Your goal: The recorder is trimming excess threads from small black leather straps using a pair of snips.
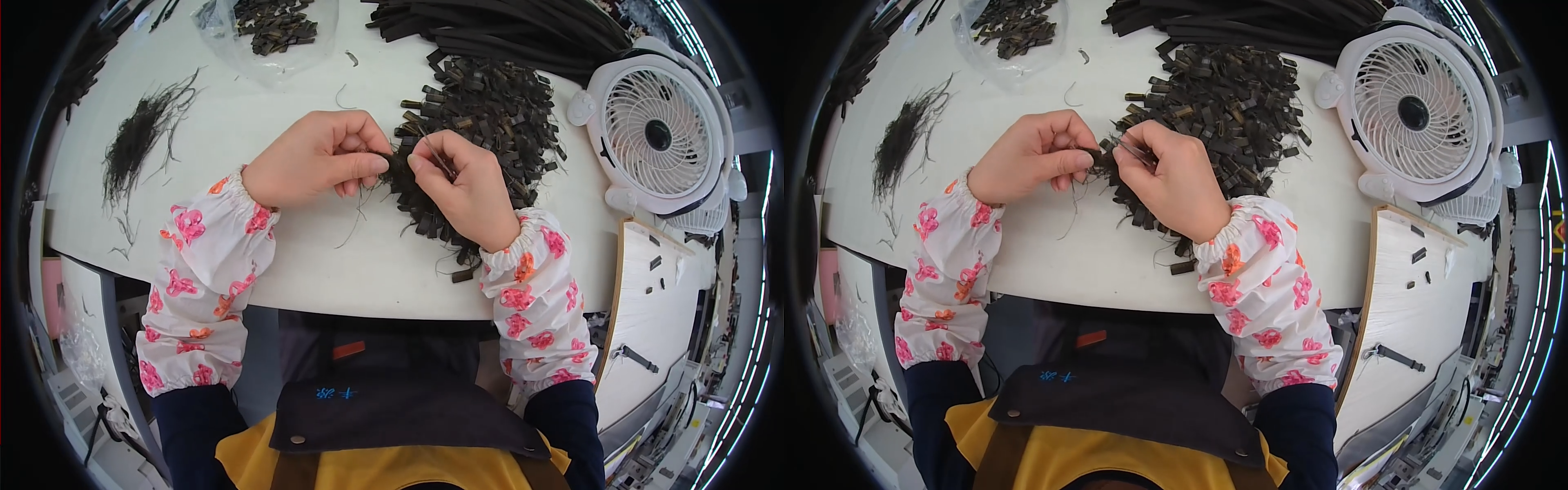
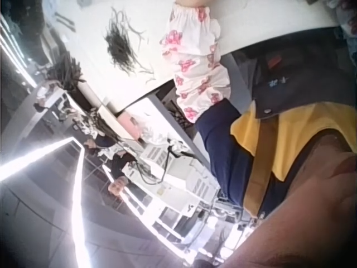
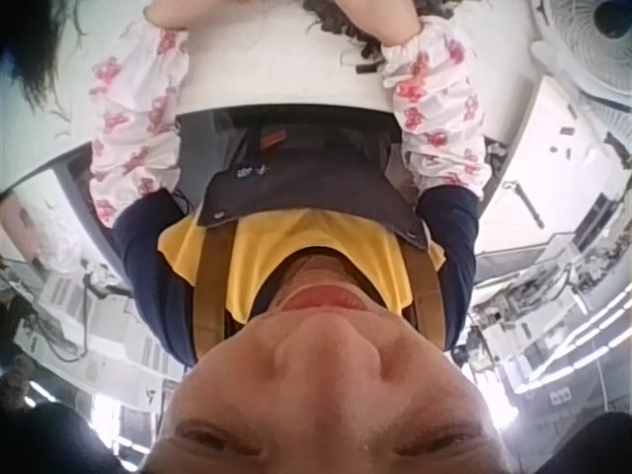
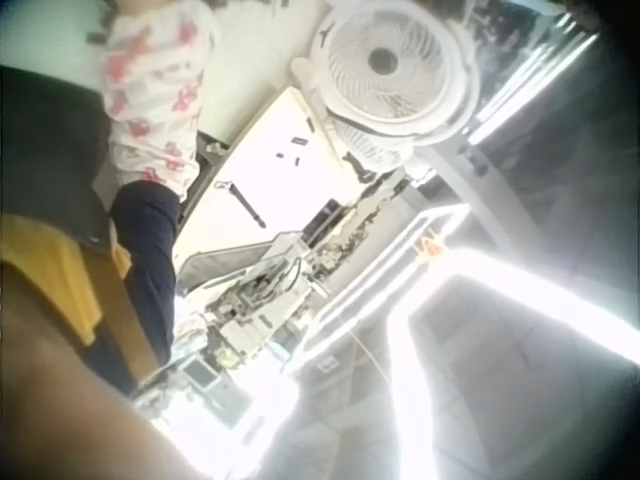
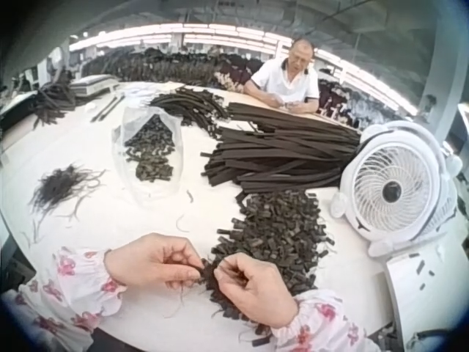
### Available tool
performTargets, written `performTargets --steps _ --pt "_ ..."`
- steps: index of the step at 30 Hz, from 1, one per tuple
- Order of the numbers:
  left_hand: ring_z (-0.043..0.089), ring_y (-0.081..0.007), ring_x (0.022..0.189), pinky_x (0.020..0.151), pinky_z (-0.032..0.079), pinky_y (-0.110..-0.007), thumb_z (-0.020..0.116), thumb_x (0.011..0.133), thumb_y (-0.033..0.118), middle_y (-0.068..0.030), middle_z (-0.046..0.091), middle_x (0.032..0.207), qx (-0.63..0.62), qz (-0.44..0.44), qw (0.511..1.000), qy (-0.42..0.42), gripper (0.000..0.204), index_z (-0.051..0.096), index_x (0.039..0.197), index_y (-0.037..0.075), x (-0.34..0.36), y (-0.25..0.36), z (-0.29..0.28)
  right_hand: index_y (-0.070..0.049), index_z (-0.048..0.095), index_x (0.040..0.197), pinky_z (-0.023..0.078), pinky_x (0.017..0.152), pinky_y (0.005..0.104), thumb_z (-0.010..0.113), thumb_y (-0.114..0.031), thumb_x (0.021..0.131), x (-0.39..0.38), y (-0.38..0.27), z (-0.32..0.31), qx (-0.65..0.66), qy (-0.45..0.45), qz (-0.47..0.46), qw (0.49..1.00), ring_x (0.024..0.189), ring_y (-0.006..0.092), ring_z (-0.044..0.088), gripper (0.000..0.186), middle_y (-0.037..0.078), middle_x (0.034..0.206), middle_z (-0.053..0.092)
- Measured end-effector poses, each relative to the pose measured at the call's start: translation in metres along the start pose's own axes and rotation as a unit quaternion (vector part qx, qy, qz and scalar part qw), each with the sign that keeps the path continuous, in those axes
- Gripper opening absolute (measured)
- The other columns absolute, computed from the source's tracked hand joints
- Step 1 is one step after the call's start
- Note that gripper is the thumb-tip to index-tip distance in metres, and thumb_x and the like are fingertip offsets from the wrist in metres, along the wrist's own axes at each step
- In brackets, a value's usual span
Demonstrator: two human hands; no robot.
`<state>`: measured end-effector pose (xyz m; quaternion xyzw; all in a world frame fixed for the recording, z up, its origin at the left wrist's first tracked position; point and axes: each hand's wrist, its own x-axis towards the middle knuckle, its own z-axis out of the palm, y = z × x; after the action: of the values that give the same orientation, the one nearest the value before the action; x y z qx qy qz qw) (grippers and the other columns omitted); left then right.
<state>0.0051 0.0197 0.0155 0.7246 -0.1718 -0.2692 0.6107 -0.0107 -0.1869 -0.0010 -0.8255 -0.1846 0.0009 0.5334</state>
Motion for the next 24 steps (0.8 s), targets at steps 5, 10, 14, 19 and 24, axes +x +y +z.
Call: performTargets --steps 5,10,14,19,24 --pt "0.051 -0.0029 0.058 0.054 0.042 -0.016 0.055 0.090 0.010 0.0001 0.059 0.072 -0.077 0.021 0.997 -0.017 0.011 0.054 0.097 0.002 0.000 -0.003 0.005 0.002 0.058 0.085 0.037 0.052 0.0192 0.067 -0.010 0.080 -0.001 -0.003 0.002 0.005 -0.013 -0.019 1.000 0.059 0.0030 0.043 0.016 -0.003 0.068 0.055" --pt "0.051 -0.0040 0.057 0.053 0.042 -0.018 0.053 0.088 0.008 -0.0007 0.060 0.074 0.009 0.025 1.000 -0.013 0.008 0.054 0.094 0.002 0.004 -0.008 -0.003 0.002 0.059 0.086 0.039 0.054 0.0194 0.068 -0.012 0.081 0.000 0.004 0.000 -0.047 -0.056 -0.034 0.997 0.059 0.0038 0.045 0.017 -0.002 0.069 0.057" --pt "0.052 -0.0084 0.054 0.051 0.042 -0.024 0.058 0.081 0.004 -0.0066 0.061 0.077 0.413 0.052 0.907 0.061 0.009 0.057 0.089 0.001 -0.009 -0.010 -0.049 0.002 0.060 0.083 0.040 0.051 0.0229 0.067 -0.011 0.080 0.003 0.009 -0.003 0.057 0.004 0.008 0.998 0.054 0.0088 0.046 0.015 0.004 0.066 0.058" --pt "0.052 -0.0108 0.056 0.053 0.042 -0.025 0.062 0.078 0.005 -0.0068 0.061 0.078 0.561 0.099 0.790 0.228 0.015 0.061 0.092 0.001 -0.028 -0.001 -0.052 0.002 0.059 0.083 0.040 0.051 0.0246 0.067 -0.010 0.079 0.003 0.004 0.003 0.022 0.004 -0.032 0.999 0.055 0.0108 0.047 0.015 0.004 0.069 0.057" --pt "0.055 -0.0089 0.064 0.058 0.044 -0.024 0.060 0.082 0.004 -0.0023 0.062 0.078 0.256 0.228 0.935 0.091 0.017 0.062 0.098 0.000 -0.003 -0.001 0.001 0.004 0.058 0.081 0.041 0.051 0.0254 0.067 -0.007 0.077 0.002 0.001 -0.002 -0.023 -0.040 -0.081 0.996 0.057 0.0164 0.051 0.014 0.009 0.072 0.056"
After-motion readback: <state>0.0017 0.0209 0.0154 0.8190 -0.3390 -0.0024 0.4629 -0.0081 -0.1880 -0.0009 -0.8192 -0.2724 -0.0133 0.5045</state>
